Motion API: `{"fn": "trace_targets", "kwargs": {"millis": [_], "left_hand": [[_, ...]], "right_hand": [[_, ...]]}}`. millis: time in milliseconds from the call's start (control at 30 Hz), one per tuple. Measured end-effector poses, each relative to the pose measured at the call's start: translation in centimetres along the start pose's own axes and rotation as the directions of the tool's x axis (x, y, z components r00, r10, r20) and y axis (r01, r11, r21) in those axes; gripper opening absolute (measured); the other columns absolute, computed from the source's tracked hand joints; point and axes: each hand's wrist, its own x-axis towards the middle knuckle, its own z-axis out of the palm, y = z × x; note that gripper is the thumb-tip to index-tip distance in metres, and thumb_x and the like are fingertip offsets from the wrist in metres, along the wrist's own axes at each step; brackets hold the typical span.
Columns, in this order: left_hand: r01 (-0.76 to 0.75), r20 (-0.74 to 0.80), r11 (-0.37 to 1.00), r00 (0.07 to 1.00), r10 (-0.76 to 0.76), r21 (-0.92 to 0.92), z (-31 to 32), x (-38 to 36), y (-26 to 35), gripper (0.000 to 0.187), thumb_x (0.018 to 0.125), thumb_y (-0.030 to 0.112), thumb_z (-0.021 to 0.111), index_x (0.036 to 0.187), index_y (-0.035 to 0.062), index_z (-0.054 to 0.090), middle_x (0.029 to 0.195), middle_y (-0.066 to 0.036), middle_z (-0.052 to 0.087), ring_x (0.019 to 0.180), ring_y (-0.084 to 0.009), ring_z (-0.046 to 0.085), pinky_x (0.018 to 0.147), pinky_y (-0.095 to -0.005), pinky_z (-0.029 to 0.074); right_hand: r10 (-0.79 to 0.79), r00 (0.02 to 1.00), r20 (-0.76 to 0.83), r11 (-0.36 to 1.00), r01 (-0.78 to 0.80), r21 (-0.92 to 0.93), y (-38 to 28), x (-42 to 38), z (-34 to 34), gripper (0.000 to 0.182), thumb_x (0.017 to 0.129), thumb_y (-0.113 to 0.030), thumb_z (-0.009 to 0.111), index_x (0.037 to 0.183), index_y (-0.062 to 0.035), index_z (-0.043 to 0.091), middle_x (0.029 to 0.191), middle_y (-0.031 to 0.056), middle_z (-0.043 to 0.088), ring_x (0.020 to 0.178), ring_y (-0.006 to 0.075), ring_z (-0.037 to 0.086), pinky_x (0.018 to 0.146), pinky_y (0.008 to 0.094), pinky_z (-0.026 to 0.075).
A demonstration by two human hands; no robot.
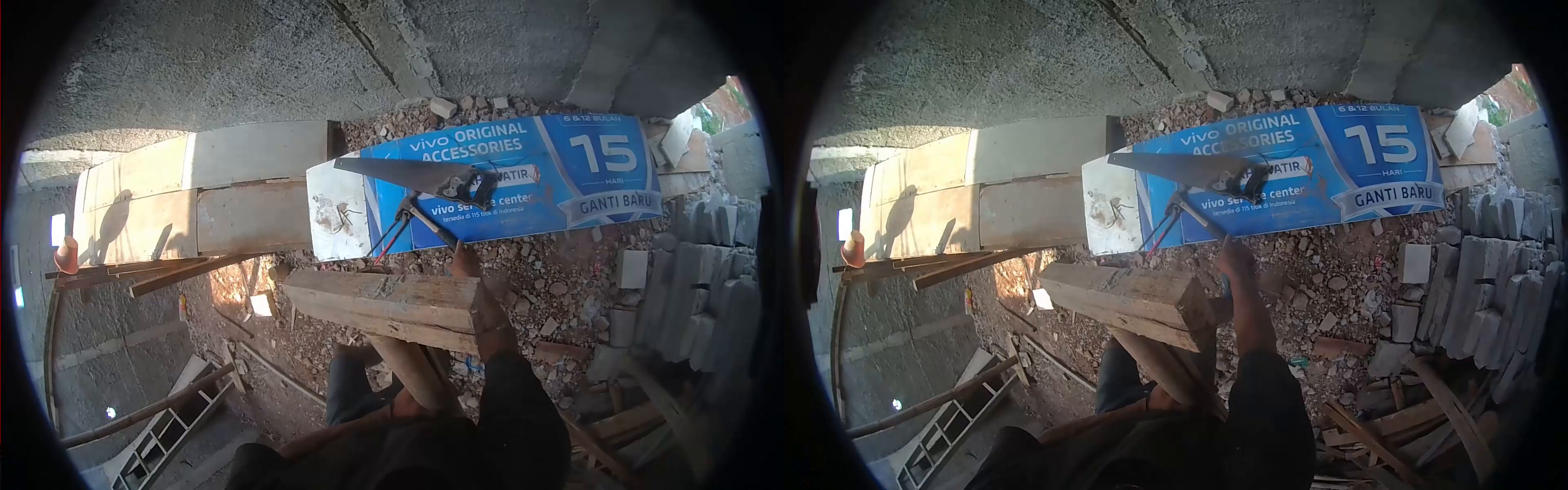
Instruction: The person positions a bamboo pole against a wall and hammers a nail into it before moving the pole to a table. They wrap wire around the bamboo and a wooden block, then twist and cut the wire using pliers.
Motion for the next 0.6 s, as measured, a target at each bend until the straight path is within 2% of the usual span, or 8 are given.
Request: {"fn": "trace_targets", "kwargs": {"millis": [133, 300, 367, 400, 433, 467, 567, 600], "left_hand": [[-0.005, -0.021, 0.991, 1.0, 0.008, 0.133, -3.3, -0.8, -0.1, 0.059, 0.078, 0.01, 0.078, 0.129, 0.0045, 0.047, 0.12, -0.008, 0.059, 0.111, -0.0206, 0.059, 0.086, -0.038, 0.051], [-0.062, 0.052, 0.969, 0.997, 0.052, 0.239, -4.9, -3.2, 0.5, 0.059, 0.078, 0.01, 0.078, 0.128, 0.0043, 0.047, 0.12, -0.007, 0.059, 0.111, -0.0203, 0.059, 0.085, -0.0381, 0.051], [-0.132, 0.074, 0.951, 0.991, 0.116, 0.28, -5.5, -4.5, 1.2, 0.059, 0.078, 0.01, 0.078, 0.128, 0.0042, 0.048, 0.12, -0.007, 0.058, 0.111, -0.0202, 0.059, 0.084, -0.0381, 0.051], [-0.053, -0.015, 0.998, 0.998, 0.054, 0.027, -5.4, -5.1, 1.9, 0.06, 0.078, 0.011, 0.078, 0.129, 0.0046, 0.047, 0.12, -0.008, 0.059, 0.109, -0.0206, 0.059, 0.084, -0.0387, 0.051], [-0.024, -0.092, 0.973, 0.996, 0.002, -0.23, -5.2, -5.1, 2.3, 0.062, 0.077, 0.012, 0.078, 0.13, 0.0049, 0.047, 0.12, -0.009, 0.06, 0.107, -0.0211, 0.06, 0.083, -0.0392, 0.051], [0.003, -0.118, 0.963, 0.992, -0.036, -0.27, -6.2, -5.0, 1.0, 0.063, 0.076, 0.013, 0.078, 0.131, 0.0061, 0.047, 0.119, -0.009, 0.061, 0.105, -0.022, 0.061, 0.083, -0.0406, 0.051], [-0.28, -0.214, 0.957, 0.933, 0.29, 0.077, -9.6, -4.8, 0.1, 0.059, 0.075, 0.024, 0.081, 0.123, 0.006, 0.052, 0.104, -0.006, 0.064, 0.095, -0.0211, 0.063, 0.08, -0.0369, 0.052], [-0.122, -0.191, 0.968, 0.968, 0.165, 0.221, -11.1, -4.7, 0.6, 0.073, 0.069, 0.03, 0.081, 0.128, 0.003, 0.049, 0.111, -0.012, 0.063, 0.098, -0.0248, 0.063, 0.084, -0.0378, 0.051]], "right_hand": [[0.033, 0.994, -0.106, 0.997, -0.025, 0.07, -0.7, 5.2, 5.7, 0.075, 0.086, -0.036, 0.069, 0.139, 0.001, 0.03, 0.098, 0.0286, 0.062, 0.097, 0.0444, 0.062, 0.084, 0.0588, 0.049], [-0.252, 0.957, -0.141, 0.958, 0.267, 0.107, -1.1, 5.9, 2.5, 0.046, 0.087, -0.036, 0.068, 0.11, 0.0017, 0.057, 0.085, 0.0188, 0.065, 0.077, 0.0372, 0.065, 0.069, 0.045, 0.052], [-0.203, 0.977, 0.058, 0.896, 0.162, 0.413, -1.7, 4.3, -0.4, 0.037, 0.085, -0.035, 0.07, 0.094, 0.0007, 0.063, 0.074, 0.0129, 0.063, 0.063, 0.0279, 0.063, 0.059, 0.0407, 0.049], [-0.271, 0.941, 0.201, 0.793, 0.099, 0.602, -0.7, 4.6, -0.8, 0.033, 0.085, -0.032, 0.07, 0.093, -0.0006, 0.066, 0.064, 0.0088, 0.061, 0.05, 0.0237, 0.06, 0.05, 0.038, 0.049], [-0.449, 0.88, 0.153, 0.11, -0.115, 0.987, 0.6, 2.5, -0.6, 0.033, 0.089, -0.034, 0.065, 0.089, -0.0016, 0.068, 0.057, 0.0035, 0.056, 0.043, 0.0161, 0.051, 0.045, 0.0347, 0.044], [-0.316, 0.947, 0.059, 0.401, 0.077, 0.913, -2.3, -2.9, -5.5, 0.035, 0.094, -0.036, 0.057, 0.087, -0.0024, 0.064, 0.057, 0.0025, 0.055, 0.043, 0.0151, 0.05, 0.045, 0.0348, 0.042], [-0.355, 0.909, 0.217, 0.453, -0.036, 0.891, -8.5, -13.1, -12.9, 0.051, 0.094, -0.043, 0.06, 0.117, 0.0008, 0.051, 0.061, 0.0021, 0.052, 0.054, 0.0148, 0.054, 0.054, 0.0332, 0.047], [-0.469, 0.857, 0.212, 0.49, 0.053, 0.87, -14.9, -10.0, -14.1, 0.051, 0.094, -0.043, 0.06, 0.117, 0.0008, 0.051, 0.061, 0.0021, 0.052, 0.054, 0.0148, 0.054, 0.054, 0.0332, 0.047]]}}
